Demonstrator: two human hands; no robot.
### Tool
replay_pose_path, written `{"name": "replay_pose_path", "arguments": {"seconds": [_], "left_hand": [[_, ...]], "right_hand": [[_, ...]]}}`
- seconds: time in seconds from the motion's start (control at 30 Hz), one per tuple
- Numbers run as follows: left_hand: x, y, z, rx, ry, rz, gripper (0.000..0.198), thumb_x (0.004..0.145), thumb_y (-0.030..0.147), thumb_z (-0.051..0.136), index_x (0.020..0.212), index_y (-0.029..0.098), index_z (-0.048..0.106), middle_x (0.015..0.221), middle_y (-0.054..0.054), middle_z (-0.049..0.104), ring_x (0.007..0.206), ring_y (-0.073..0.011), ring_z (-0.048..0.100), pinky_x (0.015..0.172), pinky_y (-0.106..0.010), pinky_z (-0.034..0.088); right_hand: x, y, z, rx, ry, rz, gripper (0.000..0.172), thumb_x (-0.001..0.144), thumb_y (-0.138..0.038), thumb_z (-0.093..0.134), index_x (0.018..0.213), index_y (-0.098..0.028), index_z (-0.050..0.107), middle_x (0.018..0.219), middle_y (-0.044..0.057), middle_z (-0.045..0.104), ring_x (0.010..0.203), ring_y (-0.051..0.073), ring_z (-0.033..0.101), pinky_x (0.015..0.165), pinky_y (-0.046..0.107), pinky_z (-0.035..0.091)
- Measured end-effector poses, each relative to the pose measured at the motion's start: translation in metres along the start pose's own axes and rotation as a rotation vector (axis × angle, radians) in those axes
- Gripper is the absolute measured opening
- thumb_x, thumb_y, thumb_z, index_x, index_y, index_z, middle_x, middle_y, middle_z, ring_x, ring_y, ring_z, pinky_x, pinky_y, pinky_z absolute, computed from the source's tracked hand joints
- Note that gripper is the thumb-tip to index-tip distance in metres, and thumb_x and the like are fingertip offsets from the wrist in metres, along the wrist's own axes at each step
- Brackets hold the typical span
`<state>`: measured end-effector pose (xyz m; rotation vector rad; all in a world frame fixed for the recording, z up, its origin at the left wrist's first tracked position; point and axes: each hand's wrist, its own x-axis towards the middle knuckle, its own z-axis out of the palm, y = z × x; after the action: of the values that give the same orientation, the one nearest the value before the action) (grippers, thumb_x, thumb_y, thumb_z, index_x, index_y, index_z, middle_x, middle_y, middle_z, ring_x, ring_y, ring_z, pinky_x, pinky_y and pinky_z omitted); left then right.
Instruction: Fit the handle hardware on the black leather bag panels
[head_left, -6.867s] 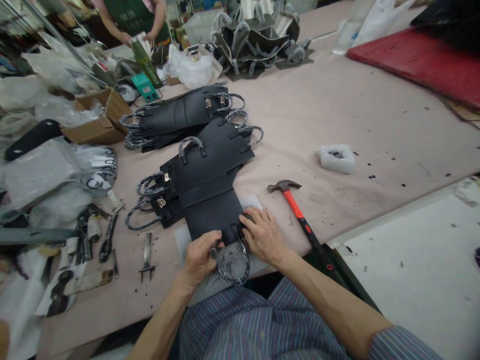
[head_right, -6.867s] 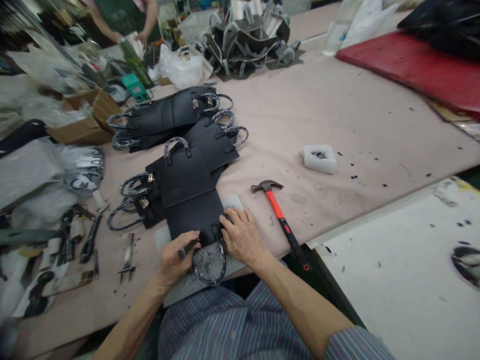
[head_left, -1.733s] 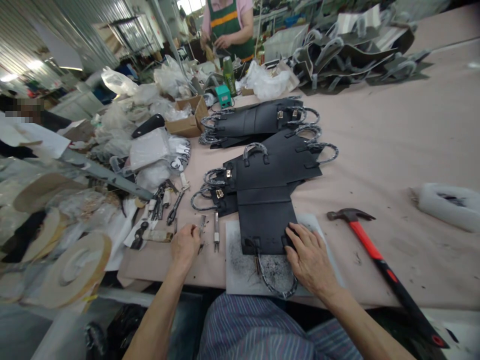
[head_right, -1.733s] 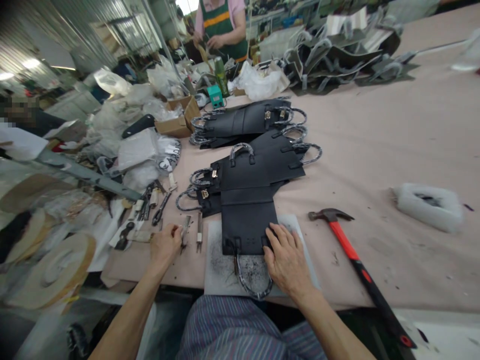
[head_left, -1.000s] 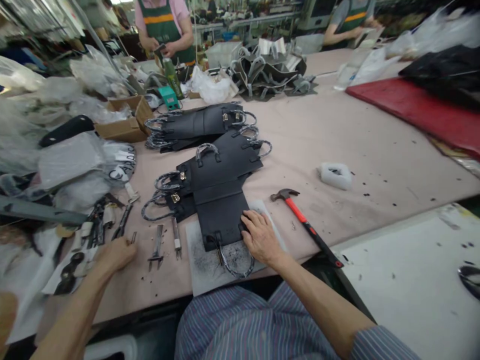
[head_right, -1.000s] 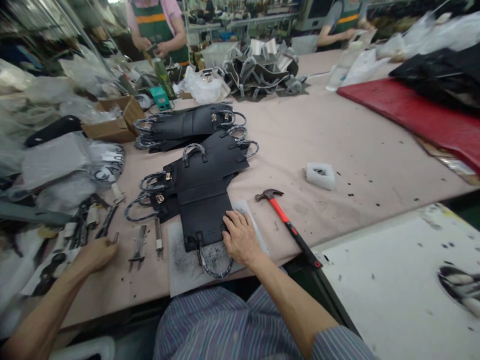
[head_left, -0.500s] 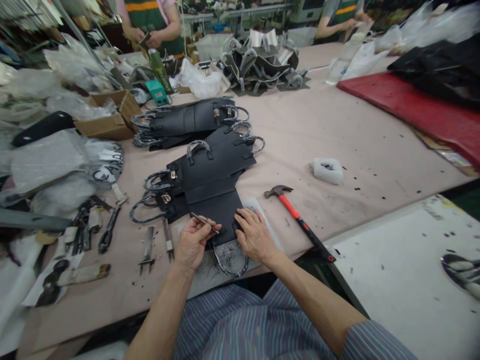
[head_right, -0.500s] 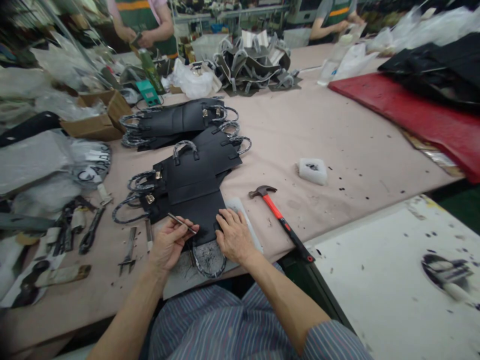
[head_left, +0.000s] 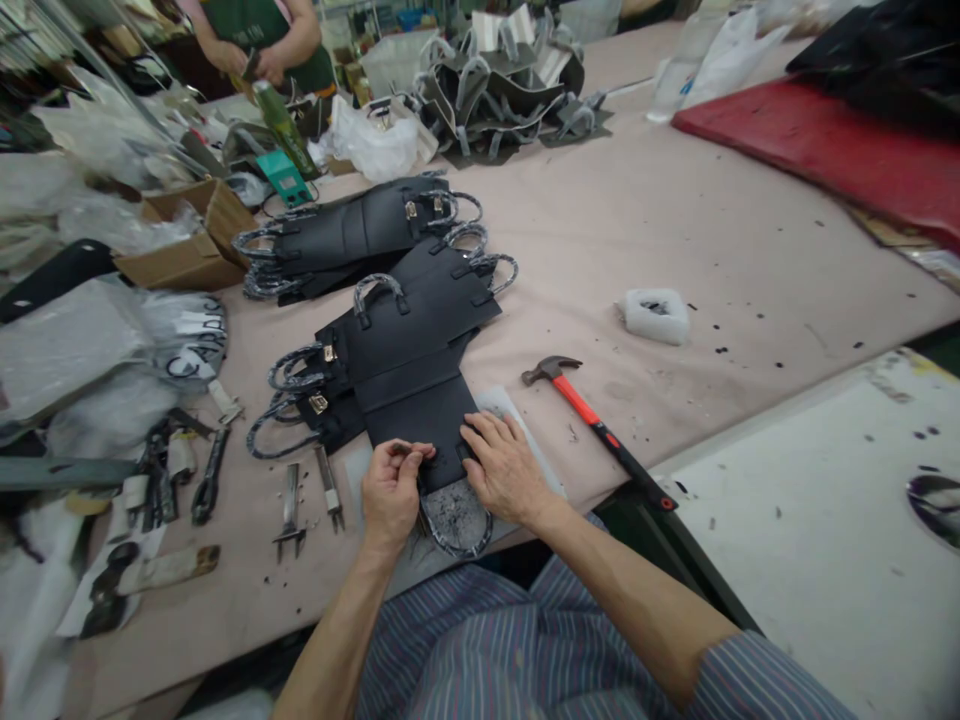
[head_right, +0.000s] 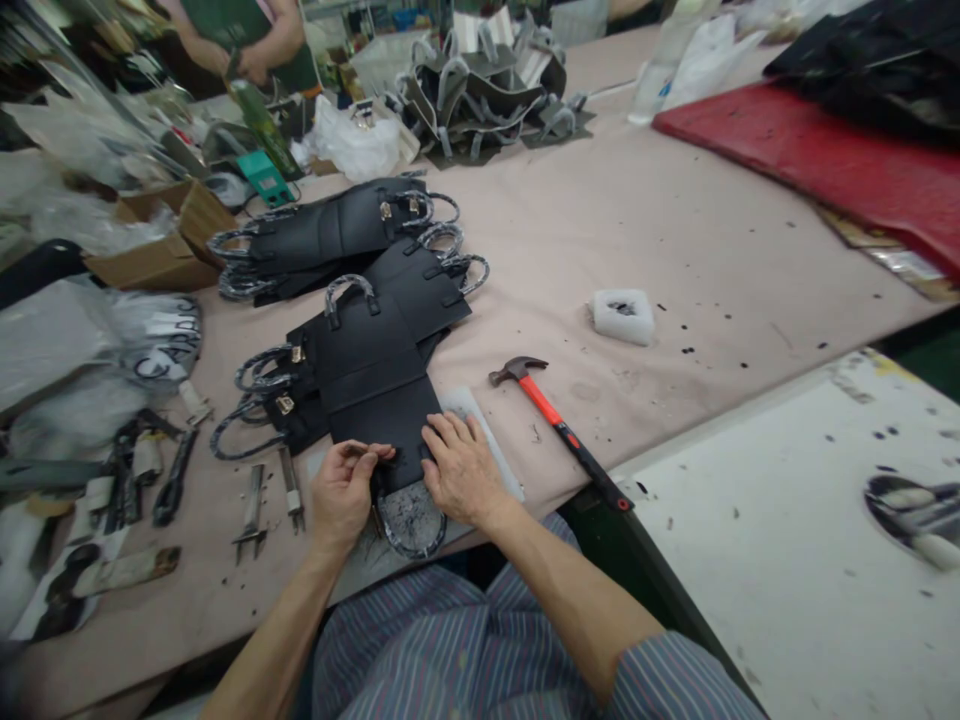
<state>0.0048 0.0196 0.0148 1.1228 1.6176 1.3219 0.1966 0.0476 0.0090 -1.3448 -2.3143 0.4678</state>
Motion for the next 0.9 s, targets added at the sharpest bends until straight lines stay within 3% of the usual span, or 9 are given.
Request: {"name": "replay_pose_path", "arguments": {"seconds": [0.17, 0.33, 0.9], "left_hand": [[-0.0019, -0.0092, -0.0019, 0.146, 0.005, 0.035, 0.022, 0.092, 0.039, 0.065, 0.101, 0.019, 0.064, 0.094, -0.007, 0.08, 0.09, -0.0197, 0.077, 0.088, -0.035, 0.061], [0.0015, -0.0081, -0.0022, 0.065, 0.063, -0.016, 0.023, 0.09, 0.038, 0.067, 0.101, 0.018, 0.066, 0.091, -0.006, 0.08, 0.087, -0.0197, 0.078, 0.089, -0.036, 0.061], [0.0036, -0.0061, 0.0028, 0.099, 0.03, 0.004, 0.019, 0.09, 0.037, 0.068, 0.095, 0.019, 0.067, 0.09, -0.005, 0.08, 0.087, -0.0191, 0.077, 0.085, -0.032, 0.061]], "right_hand": [[0.0001, 0.0013, -0.0002, 0.002, -0.011, 0.001, 0.048, 0.094, -0.026, 0.055, 0.141, -0.015, 0.055, 0.153, 0.013, 0.05, 0.143, 0.032, 0.04, 0.123, 0.056, 0.024], [-0.0001, 0.0024, 0.0013, 0.009, -0.001, 0.003, 0.048, 0.094, -0.026, 0.055, 0.141, -0.016, 0.055, 0.154, 0.012, 0.049, 0.143, 0.032, 0.04, 0.123, 0.056, 0.023], [0.0004, 0.0016, -0.0009, 0.01, -0.004, 0.001, 0.048, 0.094, -0.026, 0.055, 0.141, -0.016, 0.055, 0.153, 0.013, 0.05, 0.143, 0.032, 0.04, 0.123, 0.057, 0.023]]}}
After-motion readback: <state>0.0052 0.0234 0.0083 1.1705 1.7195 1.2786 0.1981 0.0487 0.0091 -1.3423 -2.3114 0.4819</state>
